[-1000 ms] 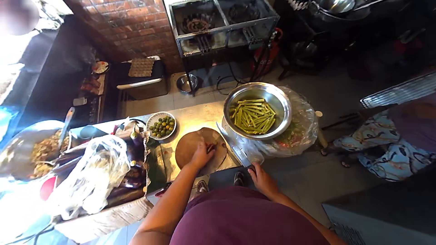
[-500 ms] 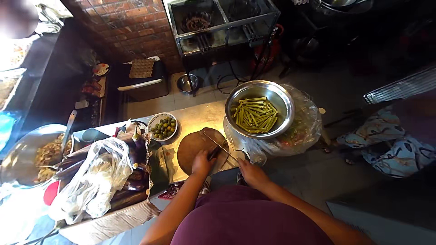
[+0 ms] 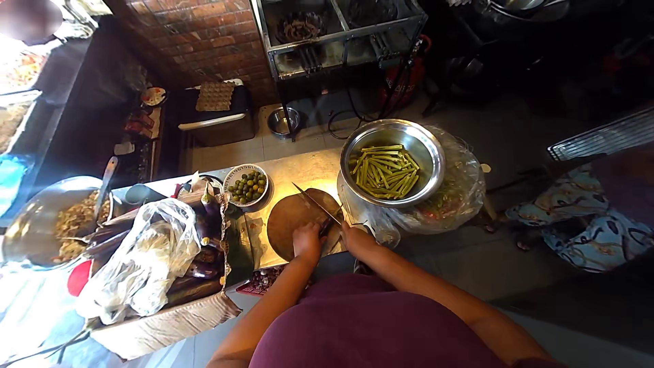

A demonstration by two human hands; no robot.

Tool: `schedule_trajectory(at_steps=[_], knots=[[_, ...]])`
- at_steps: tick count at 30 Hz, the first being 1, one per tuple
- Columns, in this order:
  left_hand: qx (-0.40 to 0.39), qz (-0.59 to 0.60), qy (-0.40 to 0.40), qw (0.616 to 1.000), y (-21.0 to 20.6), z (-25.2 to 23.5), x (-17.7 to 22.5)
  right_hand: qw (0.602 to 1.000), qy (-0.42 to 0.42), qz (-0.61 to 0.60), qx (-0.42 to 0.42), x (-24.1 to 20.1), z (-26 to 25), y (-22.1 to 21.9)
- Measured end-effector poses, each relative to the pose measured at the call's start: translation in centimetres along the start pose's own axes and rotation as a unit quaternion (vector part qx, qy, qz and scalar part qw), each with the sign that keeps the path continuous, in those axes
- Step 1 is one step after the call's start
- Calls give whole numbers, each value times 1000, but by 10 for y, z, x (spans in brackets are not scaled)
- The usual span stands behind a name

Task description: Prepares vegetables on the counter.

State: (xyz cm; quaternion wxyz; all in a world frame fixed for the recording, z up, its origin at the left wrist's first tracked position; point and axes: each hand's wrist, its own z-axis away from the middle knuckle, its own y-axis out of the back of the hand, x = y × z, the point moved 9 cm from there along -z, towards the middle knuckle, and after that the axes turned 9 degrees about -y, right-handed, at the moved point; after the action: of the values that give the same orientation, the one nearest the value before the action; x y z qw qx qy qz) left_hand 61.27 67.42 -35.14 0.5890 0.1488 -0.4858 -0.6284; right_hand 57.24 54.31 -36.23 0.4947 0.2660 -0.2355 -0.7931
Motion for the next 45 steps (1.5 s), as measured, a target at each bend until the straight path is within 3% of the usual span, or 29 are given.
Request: schedule_trajectory(at_steps=[5,9,11,14,16,17,23,29,35,45], knots=[[-11,0,30,999,5,-2,-5,1000,-1,-7,0,10,-1,-7],[43,148,46,987,25,-4,-38,1000,-13,-19,-12,40,17,-14],[103,300,30,948,42,-2,-57,1000,-11,-23,-3,54,19,-13],[136,528,11,838,59,5,-72,997,-5,-73,36,69,19,-4],[152,619,-18,770,62,10,-74,990,-9,-123,61,77,19,5],[159,631,-32,758,61,12,-76,989,-16,-134,65,79,19,9],[172,574,-3,801,7,34,-103,992,8,-109,67,63,31,17],[144,291,23,946,10,68,-107,996,50,-37,59,32,42,2],[112,215,97,965,-6,44,-77,996,67,17,64,10,46,4],[87,218,81,969,-13,25,-57,997,39,69,8,3,45,-7]])
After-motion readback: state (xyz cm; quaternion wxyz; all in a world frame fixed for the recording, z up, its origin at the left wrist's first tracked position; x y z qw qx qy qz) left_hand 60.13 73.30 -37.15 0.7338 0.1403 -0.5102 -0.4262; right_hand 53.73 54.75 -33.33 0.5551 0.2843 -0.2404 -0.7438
